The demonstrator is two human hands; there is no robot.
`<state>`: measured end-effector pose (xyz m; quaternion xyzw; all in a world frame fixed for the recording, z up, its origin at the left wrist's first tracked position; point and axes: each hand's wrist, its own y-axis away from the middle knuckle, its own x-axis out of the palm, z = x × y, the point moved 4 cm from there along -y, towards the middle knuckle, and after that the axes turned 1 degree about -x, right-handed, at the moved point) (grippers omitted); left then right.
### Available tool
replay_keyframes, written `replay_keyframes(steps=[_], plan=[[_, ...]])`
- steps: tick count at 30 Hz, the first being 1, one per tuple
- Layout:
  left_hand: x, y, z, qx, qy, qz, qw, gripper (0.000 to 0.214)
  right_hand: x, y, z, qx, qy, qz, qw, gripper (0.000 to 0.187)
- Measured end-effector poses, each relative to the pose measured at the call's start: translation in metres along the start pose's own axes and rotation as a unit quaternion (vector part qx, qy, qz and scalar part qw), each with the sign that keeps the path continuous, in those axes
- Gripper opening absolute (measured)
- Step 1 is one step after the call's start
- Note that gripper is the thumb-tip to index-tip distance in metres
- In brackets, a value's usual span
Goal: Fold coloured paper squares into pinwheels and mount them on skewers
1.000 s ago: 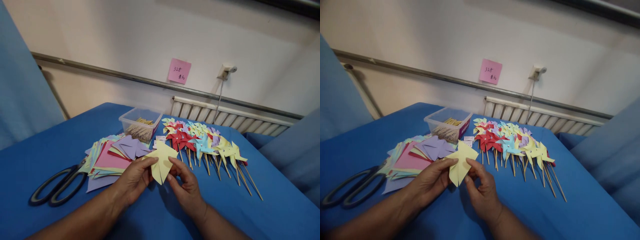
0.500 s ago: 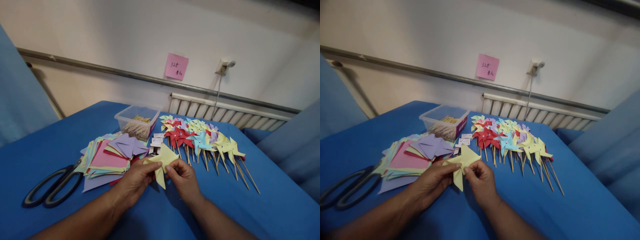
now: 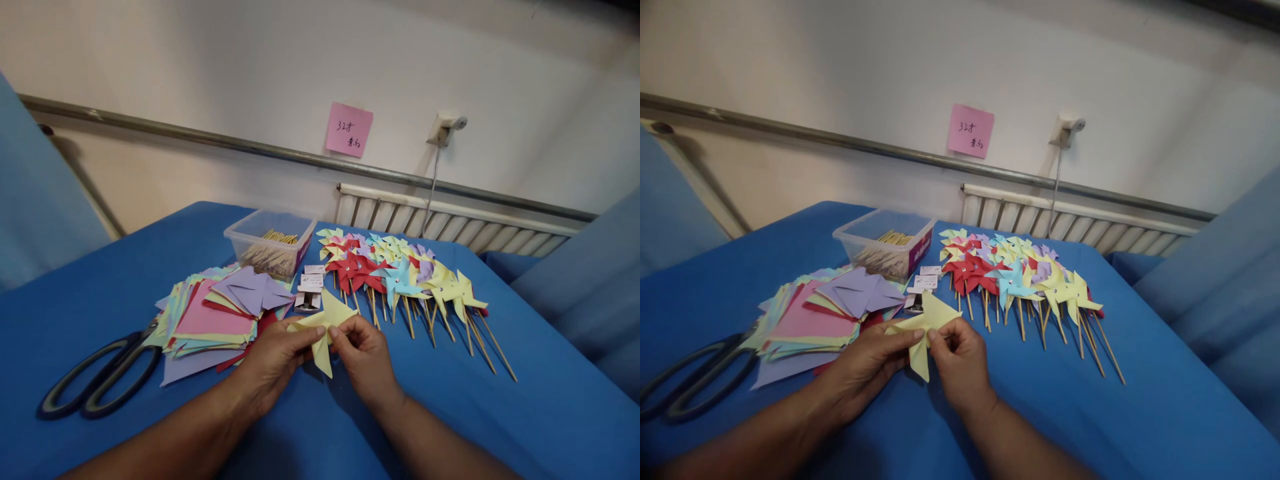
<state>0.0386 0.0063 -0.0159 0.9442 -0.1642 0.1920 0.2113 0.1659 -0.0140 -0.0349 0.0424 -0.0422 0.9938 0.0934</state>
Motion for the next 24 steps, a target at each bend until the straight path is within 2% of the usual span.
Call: replay_keyframes(steps=[24], plan=[[-0.0012,-0.0004,0.0026,-0.001,-0.012,-0.011,1.000,0.026,0.0000,0.0004,0.0003,-0.010,0.001,-0.022,1.000,0.021]])
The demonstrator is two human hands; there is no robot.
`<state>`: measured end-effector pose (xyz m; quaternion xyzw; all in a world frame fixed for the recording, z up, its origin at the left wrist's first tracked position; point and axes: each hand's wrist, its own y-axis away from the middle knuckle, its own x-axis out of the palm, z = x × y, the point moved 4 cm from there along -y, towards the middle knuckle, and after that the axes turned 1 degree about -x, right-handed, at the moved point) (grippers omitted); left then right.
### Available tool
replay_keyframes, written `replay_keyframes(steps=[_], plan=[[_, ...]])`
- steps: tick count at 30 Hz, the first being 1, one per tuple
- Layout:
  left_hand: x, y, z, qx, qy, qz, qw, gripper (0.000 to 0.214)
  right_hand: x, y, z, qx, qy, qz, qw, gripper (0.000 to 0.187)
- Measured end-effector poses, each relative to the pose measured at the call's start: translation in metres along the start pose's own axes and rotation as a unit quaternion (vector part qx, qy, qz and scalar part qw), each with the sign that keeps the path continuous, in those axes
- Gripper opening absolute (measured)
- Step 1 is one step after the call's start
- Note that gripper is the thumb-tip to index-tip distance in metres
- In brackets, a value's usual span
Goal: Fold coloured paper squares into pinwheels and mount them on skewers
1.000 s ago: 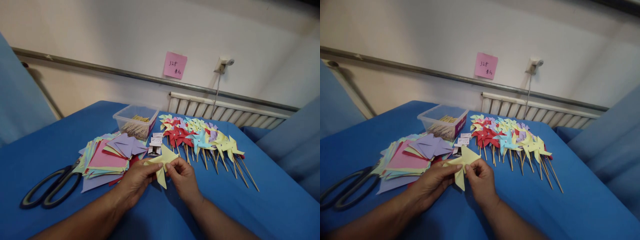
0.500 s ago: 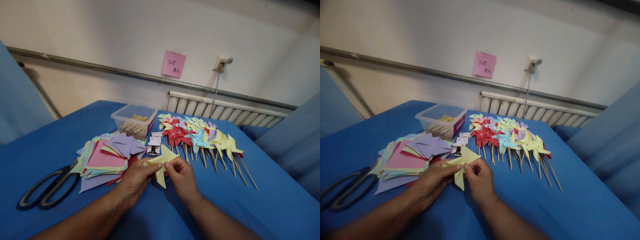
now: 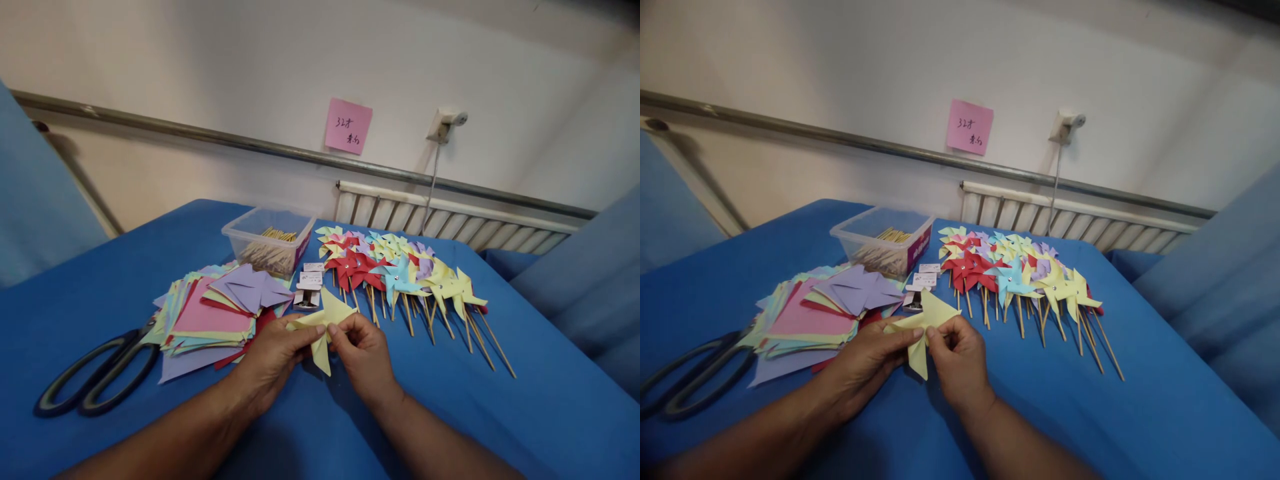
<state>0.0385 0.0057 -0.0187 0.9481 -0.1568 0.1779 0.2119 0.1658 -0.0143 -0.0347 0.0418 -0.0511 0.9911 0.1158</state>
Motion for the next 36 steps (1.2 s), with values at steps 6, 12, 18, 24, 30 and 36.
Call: replay_keyframes(steps=[6,12,18,24,30,36], plan=[[0.000,-0.001,-0.001,0.011,-0.017,-0.009,1.000,0.028,0.000,0.000,-0.001,-0.003,0.008,0.000,1.000,0.022],[0.004,0.002,-0.003,0.028,-0.044,-0.026,0.998,0.026,0.002,0.001,0.001,-0.006,-0.001,0.002,1.000,0.023],[0.000,0.000,-0.007,0.050,-0.075,-0.035,0.995,0.022,0.000,0.005,0.009,-0.004,-0.028,0.010,1.000,0.021],[-0.003,0.002,-0.021,0.037,-0.132,-0.018,0.990,0.027,-0.018,-0.007,0.009,0.024,-0.131,-0.041,0.990,0.039],[0.003,0.009,-0.025,-0.028,-0.240,0.036,0.970,0.030,-0.009,-0.007,0.005,0.123,-0.113,0.181,0.969,0.038],[0.002,0.011,-0.026,-0.003,-0.324,0.041,0.945,0.027,-0.004,-0.001,0.003,0.114,-0.054,0.211,0.969,0.036]])
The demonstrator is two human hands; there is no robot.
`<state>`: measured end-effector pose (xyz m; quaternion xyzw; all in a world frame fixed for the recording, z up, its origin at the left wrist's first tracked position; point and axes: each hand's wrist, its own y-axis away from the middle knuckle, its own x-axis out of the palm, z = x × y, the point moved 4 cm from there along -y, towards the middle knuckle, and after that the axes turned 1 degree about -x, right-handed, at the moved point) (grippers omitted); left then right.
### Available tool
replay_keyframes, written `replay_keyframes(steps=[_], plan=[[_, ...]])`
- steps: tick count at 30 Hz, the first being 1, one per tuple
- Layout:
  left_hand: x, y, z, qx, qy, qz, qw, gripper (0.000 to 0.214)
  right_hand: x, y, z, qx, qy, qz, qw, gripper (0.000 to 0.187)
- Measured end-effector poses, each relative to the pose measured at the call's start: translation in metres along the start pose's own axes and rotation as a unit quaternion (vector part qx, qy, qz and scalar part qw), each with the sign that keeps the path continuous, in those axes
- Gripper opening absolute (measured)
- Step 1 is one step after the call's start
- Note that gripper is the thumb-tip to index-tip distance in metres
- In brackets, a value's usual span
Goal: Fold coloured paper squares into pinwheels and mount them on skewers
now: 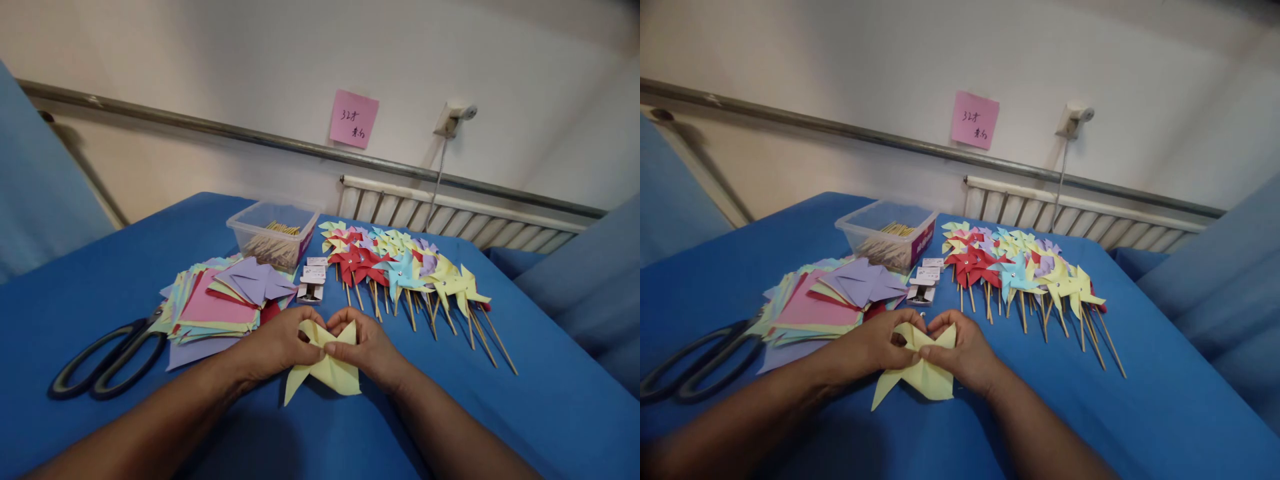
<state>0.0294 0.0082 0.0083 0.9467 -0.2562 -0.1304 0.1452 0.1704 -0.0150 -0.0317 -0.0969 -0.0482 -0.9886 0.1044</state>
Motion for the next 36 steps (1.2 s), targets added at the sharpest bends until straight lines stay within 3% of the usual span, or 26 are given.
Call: replay_keyframes(steps=[6,9,14,18,25,36], plan=[[-0.002,-0.007,0.007,0.023,0.011,-0.019,0.999,0.028,0.005,-0.002,-0.002,0.002,0.014,-0.029,0.999,0.029],[0.001,-0.012,0.012,0.017,0.102,-0.028,0.994,0.030,0.003,-0.005,-0.006,-0.015,-0.029,-0.103,0.994,0.032],[0.011,-0.014,0.019,-0.004,0.271,-0.030,0.962,0.033,-0.006,-0.009,-0.008,-0.061,-0.118,-0.214,0.968,0.037],[0.022,-0.012,0.021,-0.006,0.310,-0.008,0.951,0.030,-0.007,-0.008,-0.007,-0.084,-0.131,-0.262,0.952,0.037],[0.028,-0.010,0.016,0.001,0.345,-0.009,0.939,0.029,0.004,-0.003,-0.007,-0.086,-0.117,-0.234,0.961,0.035],[0.025,-0.010,0.020,0.008,0.333,-0.054,0.941,0.017,0.002,-0.004,-0.011,-0.084,-0.085,-0.234,0.965,0.036]])
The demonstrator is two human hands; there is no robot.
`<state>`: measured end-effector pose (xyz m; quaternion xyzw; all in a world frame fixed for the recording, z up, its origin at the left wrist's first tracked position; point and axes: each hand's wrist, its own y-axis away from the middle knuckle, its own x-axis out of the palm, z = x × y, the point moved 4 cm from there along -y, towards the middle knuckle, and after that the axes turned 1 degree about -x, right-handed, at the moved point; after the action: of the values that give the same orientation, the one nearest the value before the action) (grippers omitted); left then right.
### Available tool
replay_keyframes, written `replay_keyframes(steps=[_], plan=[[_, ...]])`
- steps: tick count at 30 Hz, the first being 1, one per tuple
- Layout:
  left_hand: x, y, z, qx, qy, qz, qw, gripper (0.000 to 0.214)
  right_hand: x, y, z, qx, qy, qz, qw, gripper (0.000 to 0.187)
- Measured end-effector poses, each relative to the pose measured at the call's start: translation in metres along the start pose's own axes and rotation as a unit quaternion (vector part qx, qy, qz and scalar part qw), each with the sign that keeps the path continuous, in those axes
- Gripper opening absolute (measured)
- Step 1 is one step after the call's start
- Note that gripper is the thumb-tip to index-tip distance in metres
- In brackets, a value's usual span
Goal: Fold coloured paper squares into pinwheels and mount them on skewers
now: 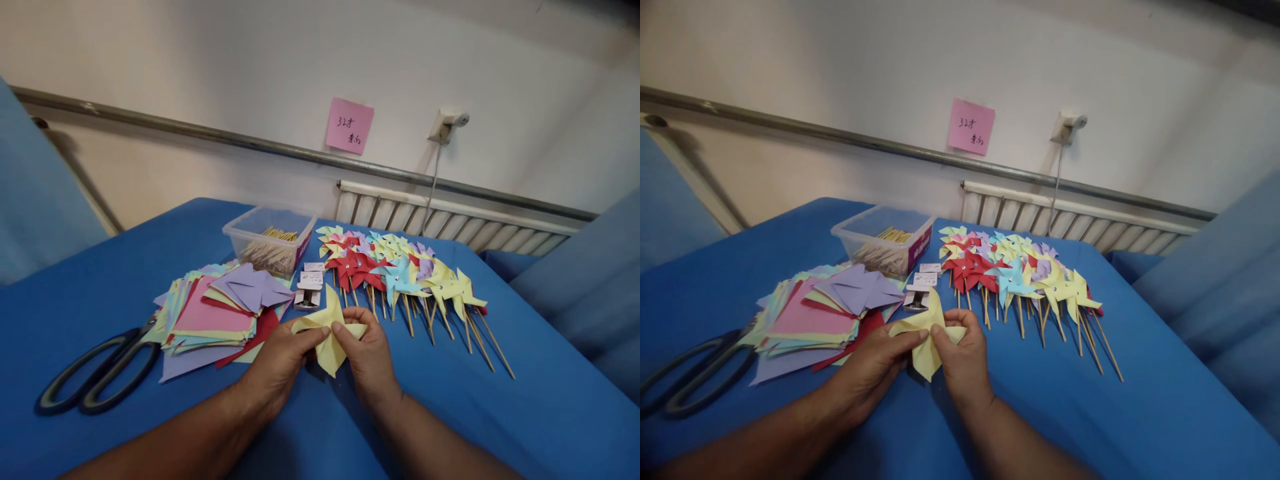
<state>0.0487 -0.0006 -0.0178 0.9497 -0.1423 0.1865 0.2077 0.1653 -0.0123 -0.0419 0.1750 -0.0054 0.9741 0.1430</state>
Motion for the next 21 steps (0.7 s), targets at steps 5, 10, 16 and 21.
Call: replay_keyframes(steps=[5,10,16,21], plan=[[-0.010,-0.003,-0.012,-0.011,0.052,-0.011,0.999,0.028,0.002,0.009,0.016,-0.072,0.019,0.028,0.997,0.039],[-0.020,-0.004,-0.026,-0.034,0.101,-0.004,0.994,0.027,0.007,0.022,0.029,-0.175,0.156,0.103,0.967,0.047],[-0.016,-0.001,-0.022,-0.055,0.110,0.035,0.992,0.017,0.010,0.026,0.026,-0.247,0.239,0.198,0.918,0.032],[-0.011,0.001,-0.024,-0.023,0.082,0.040,0.996,0.021,0.007,0.023,0.029,-0.221,0.221,0.181,0.932,0.015]])
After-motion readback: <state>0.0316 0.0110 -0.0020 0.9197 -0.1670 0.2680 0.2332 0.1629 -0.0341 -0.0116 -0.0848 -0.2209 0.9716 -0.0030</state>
